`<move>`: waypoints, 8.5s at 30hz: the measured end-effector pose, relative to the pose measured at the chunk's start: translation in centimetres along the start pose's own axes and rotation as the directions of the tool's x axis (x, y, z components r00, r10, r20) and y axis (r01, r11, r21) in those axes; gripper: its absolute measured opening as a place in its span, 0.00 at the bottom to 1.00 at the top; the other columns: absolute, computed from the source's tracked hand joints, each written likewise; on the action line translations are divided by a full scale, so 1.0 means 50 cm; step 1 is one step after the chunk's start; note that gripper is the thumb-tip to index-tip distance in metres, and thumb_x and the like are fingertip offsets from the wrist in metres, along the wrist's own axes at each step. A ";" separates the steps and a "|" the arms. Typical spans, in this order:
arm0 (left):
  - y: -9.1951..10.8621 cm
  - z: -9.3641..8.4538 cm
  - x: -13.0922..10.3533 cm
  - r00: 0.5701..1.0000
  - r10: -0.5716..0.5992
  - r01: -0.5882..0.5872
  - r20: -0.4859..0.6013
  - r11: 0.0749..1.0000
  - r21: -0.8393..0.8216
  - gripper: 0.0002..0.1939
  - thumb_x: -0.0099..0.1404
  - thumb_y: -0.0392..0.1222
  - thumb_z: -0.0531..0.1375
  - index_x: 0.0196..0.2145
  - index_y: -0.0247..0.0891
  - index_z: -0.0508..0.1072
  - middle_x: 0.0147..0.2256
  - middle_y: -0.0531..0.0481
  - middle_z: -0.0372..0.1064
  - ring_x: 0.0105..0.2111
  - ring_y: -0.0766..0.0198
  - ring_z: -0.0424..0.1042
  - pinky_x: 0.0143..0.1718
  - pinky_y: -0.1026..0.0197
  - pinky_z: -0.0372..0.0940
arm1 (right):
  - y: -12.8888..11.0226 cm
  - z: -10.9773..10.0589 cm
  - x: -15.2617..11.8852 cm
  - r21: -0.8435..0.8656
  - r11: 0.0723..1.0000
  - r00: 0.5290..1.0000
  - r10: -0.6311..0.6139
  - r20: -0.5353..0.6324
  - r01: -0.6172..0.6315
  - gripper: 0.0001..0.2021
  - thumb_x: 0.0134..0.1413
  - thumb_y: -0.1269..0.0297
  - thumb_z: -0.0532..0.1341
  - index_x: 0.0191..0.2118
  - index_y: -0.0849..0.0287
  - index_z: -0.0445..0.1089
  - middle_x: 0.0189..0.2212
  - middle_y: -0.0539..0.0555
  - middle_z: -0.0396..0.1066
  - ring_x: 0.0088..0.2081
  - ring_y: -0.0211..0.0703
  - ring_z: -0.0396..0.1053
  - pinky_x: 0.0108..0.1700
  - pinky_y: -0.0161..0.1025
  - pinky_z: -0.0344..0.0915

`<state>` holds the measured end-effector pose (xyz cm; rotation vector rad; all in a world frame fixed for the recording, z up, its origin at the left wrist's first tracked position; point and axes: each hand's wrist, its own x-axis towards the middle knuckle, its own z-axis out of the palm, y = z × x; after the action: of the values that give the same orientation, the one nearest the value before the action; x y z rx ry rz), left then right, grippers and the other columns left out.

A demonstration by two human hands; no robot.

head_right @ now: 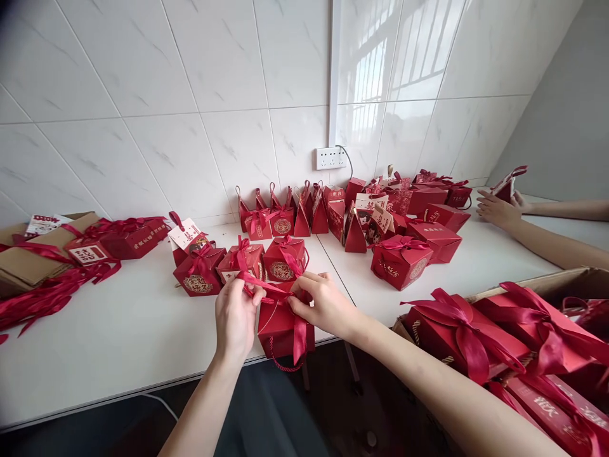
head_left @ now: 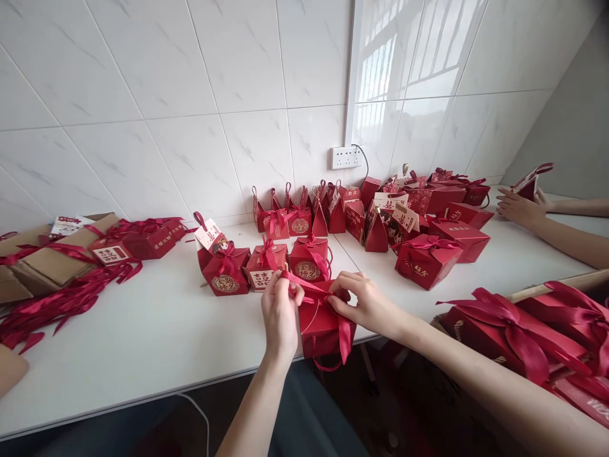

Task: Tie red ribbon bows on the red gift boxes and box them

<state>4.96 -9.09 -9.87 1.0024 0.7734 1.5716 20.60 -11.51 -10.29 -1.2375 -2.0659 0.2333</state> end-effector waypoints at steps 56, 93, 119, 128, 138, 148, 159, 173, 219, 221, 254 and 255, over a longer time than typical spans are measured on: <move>0.106 -0.160 0.093 0.983 -0.183 0.167 -0.003 0.905 -0.392 0.08 0.60 0.39 0.60 0.26 0.37 0.65 0.22 0.57 0.59 0.20 0.72 0.62 0.17 0.70 0.57 | 0.001 -0.097 0.013 0.920 0.357 0.891 0.453 -0.021 -0.160 0.11 0.40 0.54 0.60 0.27 0.52 0.60 0.20 0.43 0.50 0.17 0.31 0.36 0.22 0.37 0.43; 0.144 0.086 0.059 0.881 0.113 -0.163 0.460 0.984 0.070 0.12 0.61 0.48 0.61 0.40 0.39 0.75 0.31 0.50 0.73 0.29 0.67 0.71 0.30 0.65 0.67 | -0.121 -0.106 0.128 0.972 0.214 0.960 0.240 -0.148 0.096 0.10 0.49 0.57 0.67 0.28 0.58 0.70 0.21 0.46 0.66 0.23 0.34 0.62 0.29 0.34 0.62; 0.195 0.091 0.034 0.833 -0.038 -0.102 0.552 0.970 0.220 0.16 0.64 0.46 0.56 0.22 0.36 0.69 0.15 0.56 0.61 0.15 0.72 0.61 0.18 0.69 0.59 | -0.136 -0.126 0.117 0.869 0.483 0.969 0.149 -0.199 0.105 0.14 0.42 0.56 0.70 0.26 0.56 0.65 0.22 0.45 0.65 0.20 0.36 0.66 0.27 0.39 0.67; 0.189 0.074 0.047 0.907 0.031 -0.071 0.420 0.994 0.080 0.10 0.63 0.45 0.57 0.33 0.37 0.74 0.28 0.53 0.71 0.20 0.72 0.65 0.21 0.68 0.61 | -0.111 -0.104 0.110 0.403 0.849 0.869 -0.122 -0.480 0.342 0.03 0.49 0.69 0.66 0.29 0.53 0.74 0.35 0.52 0.65 0.42 0.43 0.66 0.48 0.45 0.63; 0.177 0.040 0.057 0.847 0.224 -0.332 0.481 0.931 0.151 0.13 0.67 0.48 0.54 0.33 0.39 0.75 0.32 0.50 0.73 0.32 0.67 0.71 0.35 0.66 0.64 | -0.117 -0.095 0.113 0.638 0.751 0.973 -0.022 -0.230 0.168 0.04 0.51 0.64 0.66 0.32 0.55 0.70 0.37 0.52 0.66 0.40 0.41 0.68 0.42 0.41 0.67; 0.181 0.035 0.045 0.760 0.352 -0.555 0.546 0.789 0.264 0.13 0.67 0.46 0.53 0.36 0.40 0.77 0.34 0.48 0.75 0.36 0.62 0.73 0.39 0.63 0.66 | -0.121 -0.098 0.106 0.490 0.869 0.981 0.150 -0.125 -0.070 0.06 0.49 0.69 0.60 0.36 0.56 0.65 0.27 0.46 0.65 0.21 0.32 0.62 0.20 0.31 0.56; 0.168 0.020 0.044 0.739 0.266 -0.539 0.619 0.785 0.306 0.14 0.67 0.46 0.53 0.34 0.41 0.77 0.36 0.47 0.75 0.39 0.59 0.73 0.41 0.59 0.66 | -0.122 -0.096 0.094 0.056 0.997 0.934 -0.028 -0.357 0.051 0.13 0.47 0.76 0.54 0.38 0.55 0.69 0.28 0.49 0.75 0.28 0.40 0.73 0.31 0.35 0.66; 0.105 -0.003 0.066 0.961 0.146 -0.130 0.235 0.988 -0.081 0.09 0.58 0.46 0.62 0.29 0.37 0.76 0.33 0.49 0.74 0.36 0.63 0.73 0.39 0.60 0.70 | -0.086 -0.118 0.060 0.856 0.515 0.718 0.582 -0.383 0.039 0.15 0.32 0.64 0.74 0.30 0.57 0.72 0.24 0.47 0.72 0.29 0.37 0.72 0.36 0.38 0.72; 0.070 -0.144 0.037 0.806 -0.235 -0.350 0.543 0.549 0.759 0.15 0.64 0.52 0.53 0.38 0.40 0.71 0.40 0.48 0.71 0.43 0.56 0.70 0.44 0.58 0.64 | -0.024 -0.111 -0.107 -0.238 0.919 0.948 0.317 -0.032 -0.315 0.16 0.61 0.51 0.50 0.39 0.55 0.68 0.43 0.58 0.69 0.41 0.48 0.70 0.40 0.42 0.66; 0.046 -0.127 0.039 0.750 -0.378 -0.285 0.543 0.556 0.781 0.19 0.65 0.57 0.49 0.33 0.39 0.68 0.32 0.51 0.68 0.35 0.59 0.69 0.38 0.60 0.63 | -0.014 -0.086 -0.075 -0.131 0.900 0.890 0.433 0.144 -0.416 0.18 0.61 0.49 0.48 0.37 0.57 0.67 0.38 0.57 0.71 0.37 0.47 0.70 0.40 0.43 0.65; 0.004 -0.272 0.012 0.745 -0.446 0.358 0.497 0.895 0.266 0.21 0.60 0.52 0.61 0.20 0.37 0.58 0.17 0.56 0.62 0.18 0.70 0.59 0.22 0.66 0.53 | 0.020 0.055 0.024 0.611 0.472 0.742 0.153 0.652 -0.635 0.22 0.48 0.46 0.64 0.24 0.58 0.58 0.21 0.47 0.65 0.26 0.36 0.63 0.31 0.36 0.55; 0.002 -0.273 0.012 0.745 -0.439 0.355 0.502 0.898 0.260 0.21 0.60 0.52 0.61 0.20 0.37 0.57 0.17 0.56 0.62 0.18 0.70 0.59 0.22 0.66 0.53 | 0.019 0.051 0.025 0.597 0.485 0.736 0.160 0.658 -0.639 0.22 0.47 0.45 0.64 0.24 0.58 0.58 0.21 0.47 0.66 0.26 0.36 0.63 0.31 0.36 0.55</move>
<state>-7.42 -8.23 -15.59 1.2270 0.6417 0.7933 19.22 -9.50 -12.03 -1.0948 -1.6000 1.7403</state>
